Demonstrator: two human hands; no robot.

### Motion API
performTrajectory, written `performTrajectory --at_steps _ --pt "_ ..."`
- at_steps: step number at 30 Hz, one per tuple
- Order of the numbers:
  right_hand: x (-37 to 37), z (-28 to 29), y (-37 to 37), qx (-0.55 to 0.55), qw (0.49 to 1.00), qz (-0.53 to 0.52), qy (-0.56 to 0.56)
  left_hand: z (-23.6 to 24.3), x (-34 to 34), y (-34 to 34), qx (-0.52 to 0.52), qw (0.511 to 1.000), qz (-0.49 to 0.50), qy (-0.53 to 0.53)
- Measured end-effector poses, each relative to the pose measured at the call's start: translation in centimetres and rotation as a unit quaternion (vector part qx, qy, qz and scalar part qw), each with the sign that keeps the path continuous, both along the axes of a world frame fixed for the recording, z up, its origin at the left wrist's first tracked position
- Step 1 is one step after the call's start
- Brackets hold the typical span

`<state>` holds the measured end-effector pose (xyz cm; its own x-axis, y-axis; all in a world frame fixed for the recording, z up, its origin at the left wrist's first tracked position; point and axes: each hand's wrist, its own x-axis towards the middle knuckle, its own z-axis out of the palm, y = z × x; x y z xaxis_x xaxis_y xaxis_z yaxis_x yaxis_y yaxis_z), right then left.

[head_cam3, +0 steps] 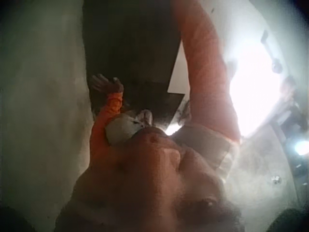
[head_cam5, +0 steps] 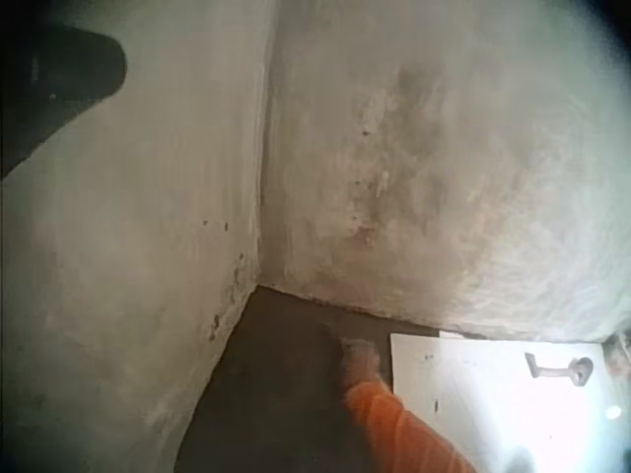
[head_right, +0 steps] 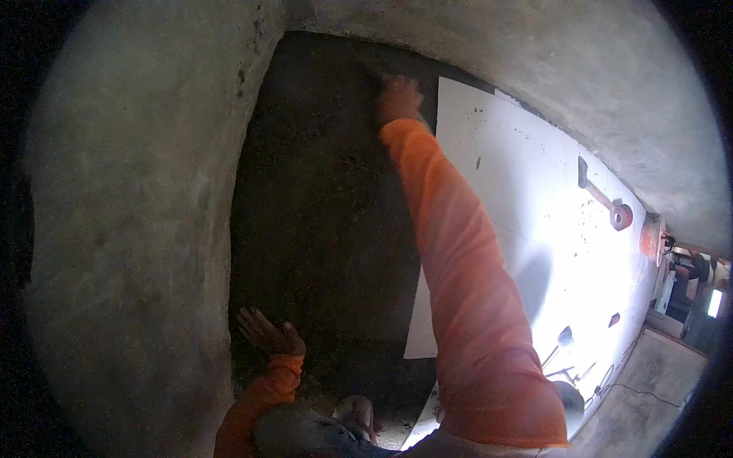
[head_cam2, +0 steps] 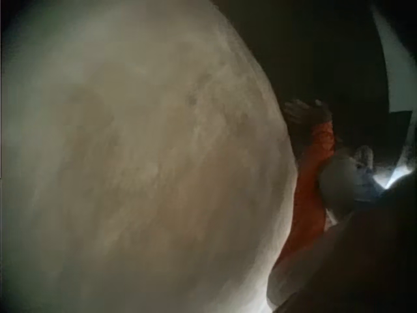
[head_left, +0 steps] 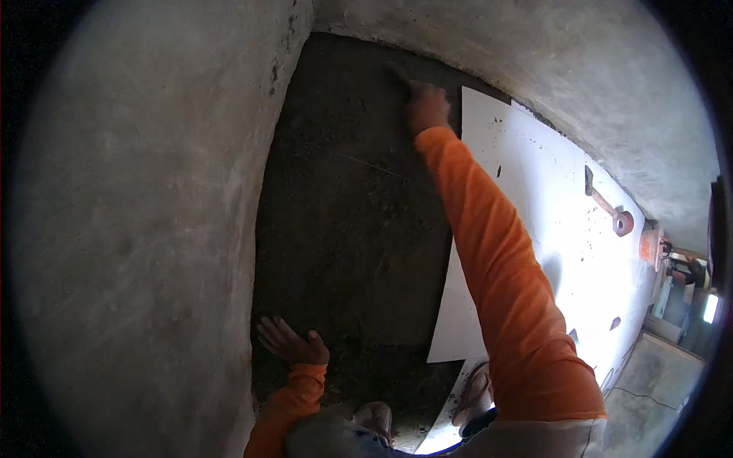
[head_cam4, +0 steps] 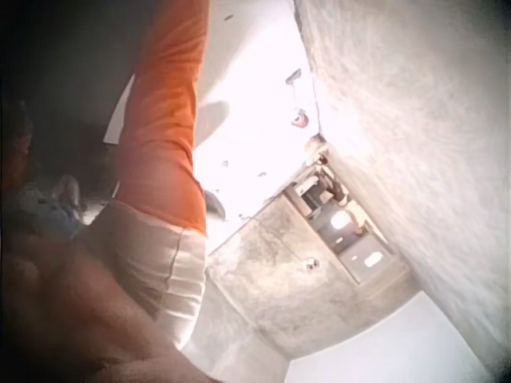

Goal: The person spreads mortar on a floor using a trowel and places a large white tile onto the bed, tapping it into position with a rubber mallet.

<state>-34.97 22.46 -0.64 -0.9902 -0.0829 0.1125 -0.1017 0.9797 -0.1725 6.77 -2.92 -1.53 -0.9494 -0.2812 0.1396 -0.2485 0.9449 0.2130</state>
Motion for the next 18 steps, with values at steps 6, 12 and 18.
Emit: performTrajectory --at_steps 6,12,18 --pt "1.0 1.6 0.8 -0.035 0.997 -0.031 -0.060 0.6 0.4 -0.7 -0.008 1.000 0.001 -0.001" --pt "3.2 0.4 -4.2 0.096 0.987 -0.101 -0.080 0.2 0.3 -0.6 -0.018 1.000 -0.006 0.000" --pt "-3.8 1.4 1.2 -0.040 0.987 -0.155 -0.025 0.9 -0.2 0.0 -0.001 1.000 0.005 -0.010"
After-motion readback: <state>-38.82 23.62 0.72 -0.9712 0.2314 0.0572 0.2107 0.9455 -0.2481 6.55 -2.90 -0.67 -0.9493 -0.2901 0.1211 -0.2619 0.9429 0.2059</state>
